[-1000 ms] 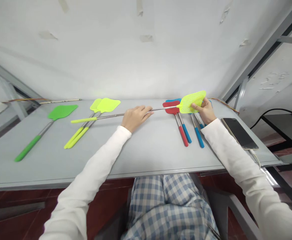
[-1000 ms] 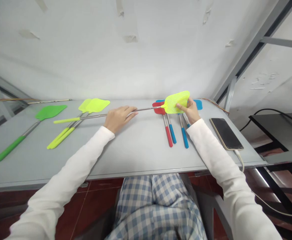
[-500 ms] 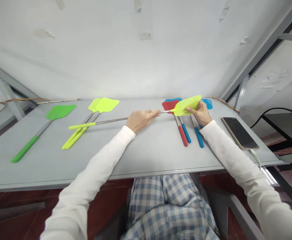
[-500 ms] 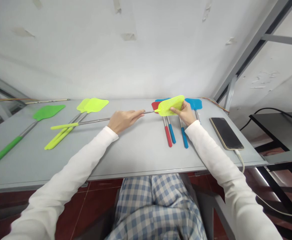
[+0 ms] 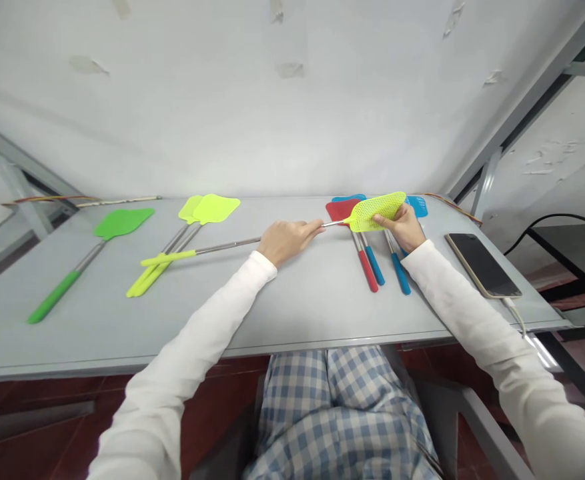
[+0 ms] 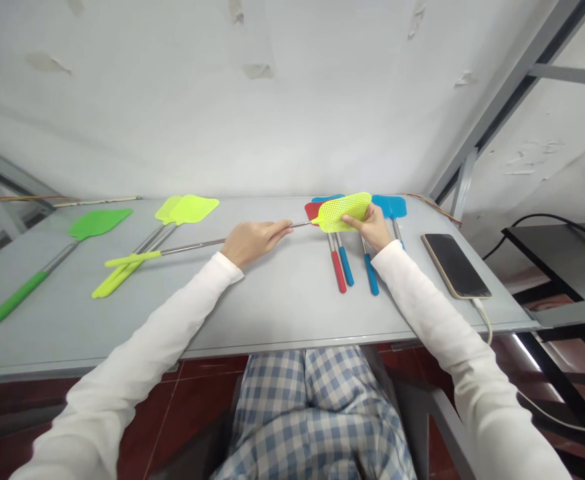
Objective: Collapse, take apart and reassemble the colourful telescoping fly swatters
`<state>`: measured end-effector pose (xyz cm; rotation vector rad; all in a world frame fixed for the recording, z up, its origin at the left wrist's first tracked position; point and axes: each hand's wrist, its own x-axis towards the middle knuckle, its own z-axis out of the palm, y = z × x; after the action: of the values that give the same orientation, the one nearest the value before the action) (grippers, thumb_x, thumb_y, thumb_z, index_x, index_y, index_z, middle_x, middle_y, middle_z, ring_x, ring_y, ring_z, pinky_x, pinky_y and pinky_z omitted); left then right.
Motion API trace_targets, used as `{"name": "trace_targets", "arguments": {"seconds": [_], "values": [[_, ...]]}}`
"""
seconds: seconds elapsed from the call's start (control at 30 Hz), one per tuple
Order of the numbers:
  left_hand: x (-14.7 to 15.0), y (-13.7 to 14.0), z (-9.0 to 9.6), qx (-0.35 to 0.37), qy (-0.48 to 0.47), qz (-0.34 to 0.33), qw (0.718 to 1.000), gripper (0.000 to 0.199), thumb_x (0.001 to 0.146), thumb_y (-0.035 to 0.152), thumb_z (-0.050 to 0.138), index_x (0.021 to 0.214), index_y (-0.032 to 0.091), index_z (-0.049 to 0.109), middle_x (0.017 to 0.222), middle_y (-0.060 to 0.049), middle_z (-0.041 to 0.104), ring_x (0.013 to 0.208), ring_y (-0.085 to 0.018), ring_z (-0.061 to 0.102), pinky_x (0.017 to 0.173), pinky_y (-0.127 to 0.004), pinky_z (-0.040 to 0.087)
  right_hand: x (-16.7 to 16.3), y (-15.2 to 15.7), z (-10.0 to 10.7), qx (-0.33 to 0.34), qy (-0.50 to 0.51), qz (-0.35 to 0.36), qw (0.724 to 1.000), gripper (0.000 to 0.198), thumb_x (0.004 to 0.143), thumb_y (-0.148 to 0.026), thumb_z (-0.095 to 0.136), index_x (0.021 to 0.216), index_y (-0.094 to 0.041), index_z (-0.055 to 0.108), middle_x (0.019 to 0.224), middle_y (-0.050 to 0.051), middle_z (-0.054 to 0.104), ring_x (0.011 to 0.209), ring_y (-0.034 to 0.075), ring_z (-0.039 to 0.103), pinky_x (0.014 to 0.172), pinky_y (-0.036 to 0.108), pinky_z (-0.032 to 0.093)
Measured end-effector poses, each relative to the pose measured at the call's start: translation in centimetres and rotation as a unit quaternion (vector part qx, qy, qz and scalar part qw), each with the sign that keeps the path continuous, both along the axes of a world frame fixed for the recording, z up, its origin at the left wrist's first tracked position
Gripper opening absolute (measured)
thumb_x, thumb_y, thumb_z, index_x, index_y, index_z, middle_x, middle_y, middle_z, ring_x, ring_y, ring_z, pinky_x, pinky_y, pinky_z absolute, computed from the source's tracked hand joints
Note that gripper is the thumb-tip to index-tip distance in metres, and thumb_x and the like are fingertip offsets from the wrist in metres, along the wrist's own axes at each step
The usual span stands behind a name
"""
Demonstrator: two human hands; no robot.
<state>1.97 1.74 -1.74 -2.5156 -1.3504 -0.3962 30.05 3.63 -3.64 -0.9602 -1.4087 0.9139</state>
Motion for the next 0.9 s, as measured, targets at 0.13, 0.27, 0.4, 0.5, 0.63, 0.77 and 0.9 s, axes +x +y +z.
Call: {"name": "trace_targets", "arguments": {"seconds": [0.13,0.27,0.4,0.5,0.63,0.77,0.9], "values": [[-0.1,0.2,-0.2,-0.006,-0.016,-0.006,1.0,0.044,0.099,0.051,0.031,0.108,0.027,0.067,0.081,-0.006,0.074,0.064,-0.018,0.065,0.054,-0.026,0.032,0.0,0.0,0.2,-0.007,-0.009,0.01,1.0,0.051,0.049,-0.051,0.09,0.086,-0.023,0.067,0.092,0.005,0.075,0.094,0.027,0.07,0.093,0.05,0.056],[0.0,0.2,-0.3,-0.01,-0.028,-0.012,0.999,0.043,0.099,0.051,0.032,0.108,0.027,0.067,0.079,-0.006,0.074,0.065,-0.019,0.066,0.055,-0.027,0.034,0.2,0.0,0.2,-0.001,-0.014,0.012,1.0,0.053,0.049,-0.053,0.089,0.088,-0.022,0.067,0.091,0.006,0.075,0.091,0.027,0.07,0.093,0.051,0.055],[0.4,0.0,-0.2,-0.024,-0.026,-0.007,0.999,0.044,0.099,0.05,0.031,0.112,0.027,0.067,0.076,-0.006,0.073,0.065,-0.019,0.066,0.056,-0.026,0.034,0.4,0.3,0.0,0.016,-0.026,0.002,1.0,0.051,0.05,-0.053,0.088,0.084,-0.022,0.068,0.089,0.005,0.075,0.087,0.026,0.07,0.093,0.051,0.055],[0.3,0.1,0.2,-0.036,-0.045,0.002,0.998,0.043,0.098,0.052,0.034,0.114,0.029,0.067,0.078,-0.005,0.074,0.067,-0.019,0.066,0.057,-0.026,0.034,0.7,0.5,0.1,0.034,-0.069,-0.003,0.997,0.049,0.056,-0.059,0.083,0.085,-0.023,0.066,0.091,0.006,0.074,0.09,0.027,0.069,0.091,0.05,0.055],[-0.1,0.4,0.8,-0.042,-0.079,0.032,0.995,0.044,0.097,0.054,0.035,0.11,0.028,0.068,0.088,-0.006,0.075,0.077,-0.019,0.068,0.058,-0.026,0.034,0.4,-0.2,1.4,0.156,-0.22,-0.132,0.954,0.058,0.073,-0.063,0.069,0.111,-0.02,0.062,0.119,0.013,0.066,0.114,0.031,0.059,0.099,0.053,0.048],[0.7,0.3,0.7,-0.041,-0.065,0.046,0.996,0.042,0.098,0.05,0.036,0.11,0.024,0.067,0.093,-0.007,0.075,0.08,-0.02,0.069,0.059,-0.026,0.034,-2.3,-2.0,2.1,0.312,-0.384,-0.299,0.816,0.054,0.089,-0.048,0.055,0.132,-0.017,0.049,0.144,0.017,0.047,0.139,0.033,0.035,0.112,0.057,0.029],[2.2,-0.5,0.3,-0.029,-0.042,0.006,0.999,0.043,0.099,0.049,0.035,0.112,0.021,0.064,0.098,-0.008,0.074,0.083,-0.02,0.069,0.059,-0.027,0.035,-4.9,-2.2,0.9,0.348,-0.582,-0.124,0.724,0.03,0.097,-0.025,0.039,0.119,-0.021,0.06,0.122,0.011,0.064,0.13,0.026,0.046,0.111,0.048,0.03]]}}
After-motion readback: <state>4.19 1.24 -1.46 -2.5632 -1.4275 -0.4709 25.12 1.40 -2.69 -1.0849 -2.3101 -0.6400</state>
